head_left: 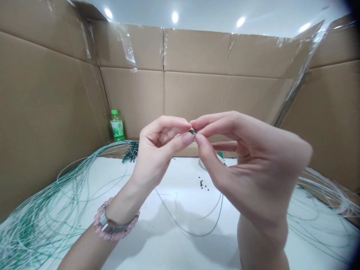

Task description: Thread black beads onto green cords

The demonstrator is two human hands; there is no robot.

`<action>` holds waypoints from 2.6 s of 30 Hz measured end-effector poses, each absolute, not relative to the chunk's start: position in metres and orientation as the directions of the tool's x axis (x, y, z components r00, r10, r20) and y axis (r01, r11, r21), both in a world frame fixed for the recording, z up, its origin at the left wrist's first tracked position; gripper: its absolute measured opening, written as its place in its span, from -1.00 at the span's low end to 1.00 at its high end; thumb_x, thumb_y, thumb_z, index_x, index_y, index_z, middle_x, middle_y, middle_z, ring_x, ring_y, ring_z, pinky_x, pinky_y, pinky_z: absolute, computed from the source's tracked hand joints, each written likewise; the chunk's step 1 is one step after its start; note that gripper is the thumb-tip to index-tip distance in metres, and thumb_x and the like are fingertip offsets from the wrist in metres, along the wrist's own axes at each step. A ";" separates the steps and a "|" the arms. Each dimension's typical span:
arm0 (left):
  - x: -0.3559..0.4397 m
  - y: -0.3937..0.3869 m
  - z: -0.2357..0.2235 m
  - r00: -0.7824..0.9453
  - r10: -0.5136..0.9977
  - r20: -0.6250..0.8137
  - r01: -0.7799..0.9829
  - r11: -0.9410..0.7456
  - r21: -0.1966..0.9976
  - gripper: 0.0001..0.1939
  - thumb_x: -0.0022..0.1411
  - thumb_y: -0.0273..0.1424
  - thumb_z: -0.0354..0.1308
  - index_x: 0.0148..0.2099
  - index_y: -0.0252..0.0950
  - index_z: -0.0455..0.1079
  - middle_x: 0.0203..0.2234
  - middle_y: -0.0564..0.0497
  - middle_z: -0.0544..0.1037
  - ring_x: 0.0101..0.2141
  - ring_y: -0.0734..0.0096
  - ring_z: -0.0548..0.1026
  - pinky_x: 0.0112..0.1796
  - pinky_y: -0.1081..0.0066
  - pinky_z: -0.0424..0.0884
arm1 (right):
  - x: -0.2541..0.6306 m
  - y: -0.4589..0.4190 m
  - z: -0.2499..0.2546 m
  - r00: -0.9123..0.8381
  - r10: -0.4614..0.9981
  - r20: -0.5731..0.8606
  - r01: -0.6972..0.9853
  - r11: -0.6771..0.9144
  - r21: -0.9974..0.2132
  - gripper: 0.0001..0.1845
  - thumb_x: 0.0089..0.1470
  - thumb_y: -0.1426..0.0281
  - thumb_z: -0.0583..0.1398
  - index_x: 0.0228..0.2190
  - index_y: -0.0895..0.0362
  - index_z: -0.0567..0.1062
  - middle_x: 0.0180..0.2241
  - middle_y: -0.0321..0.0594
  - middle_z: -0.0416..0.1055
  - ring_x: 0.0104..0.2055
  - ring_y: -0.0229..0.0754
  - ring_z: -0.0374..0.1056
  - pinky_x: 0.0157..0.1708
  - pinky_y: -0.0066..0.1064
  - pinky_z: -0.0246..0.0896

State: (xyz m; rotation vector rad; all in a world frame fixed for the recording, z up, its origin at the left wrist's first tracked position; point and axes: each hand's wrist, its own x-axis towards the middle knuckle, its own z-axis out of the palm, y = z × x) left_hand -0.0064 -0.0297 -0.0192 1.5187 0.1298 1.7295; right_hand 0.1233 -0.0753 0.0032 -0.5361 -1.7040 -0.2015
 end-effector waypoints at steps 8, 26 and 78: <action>-0.010 -0.027 -0.019 0.073 0.584 0.808 -0.482 -0.689 0.541 -0.91 0.04 -0.46 0.32 -0.37 -0.16 0.52 -0.41 0.16 0.56 -0.38 0.64 0.52 -0.31 0.65 0.49 | 0.125 -0.076 0.003 -0.132 0.232 0.964 0.474 0.868 -0.144 -0.85 -0.01 0.60 0.22 -0.45 0.10 0.47 -0.36 -0.35 0.52 -0.38 -0.32 0.44 -0.49 -0.57 0.45; -0.008 -0.034 -0.019 0.021 0.612 0.790 -0.454 -0.699 0.553 -0.92 0.05 -0.43 0.31 -0.35 -0.14 0.51 -0.45 0.17 0.58 -0.39 0.58 0.56 -0.29 0.57 0.52 | 0.125 -0.073 0.002 -0.081 0.242 0.967 0.421 0.888 -0.186 -0.83 -0.04 0.63 0.25 -0.45 0.11 0.47 -0.43 -0.36 0.50 -0.40 -0.32 0.43 -0.49 -0.55 0.41; -0.015 -0.035 -0.018 -0.053 0.337 0.940 -0.013 -0.941 0.337 -0.81 0.02 -0.58 0.30 -0.35 -0.26 0.37 -0.48 0.12 0.56 -0.43 0.56 0.56 -0.45 0.62 0.51 | 0.134 -0.068 0.005 -0.179 0.297 0.938 0.473 0.862 -0.183 -0.90 0.01 0.52 0.26 -0.49 0.11 0.49 -0.49 -0.39 0.50 -0.45 -0.36 0.39 -0.41 -0.55 0.43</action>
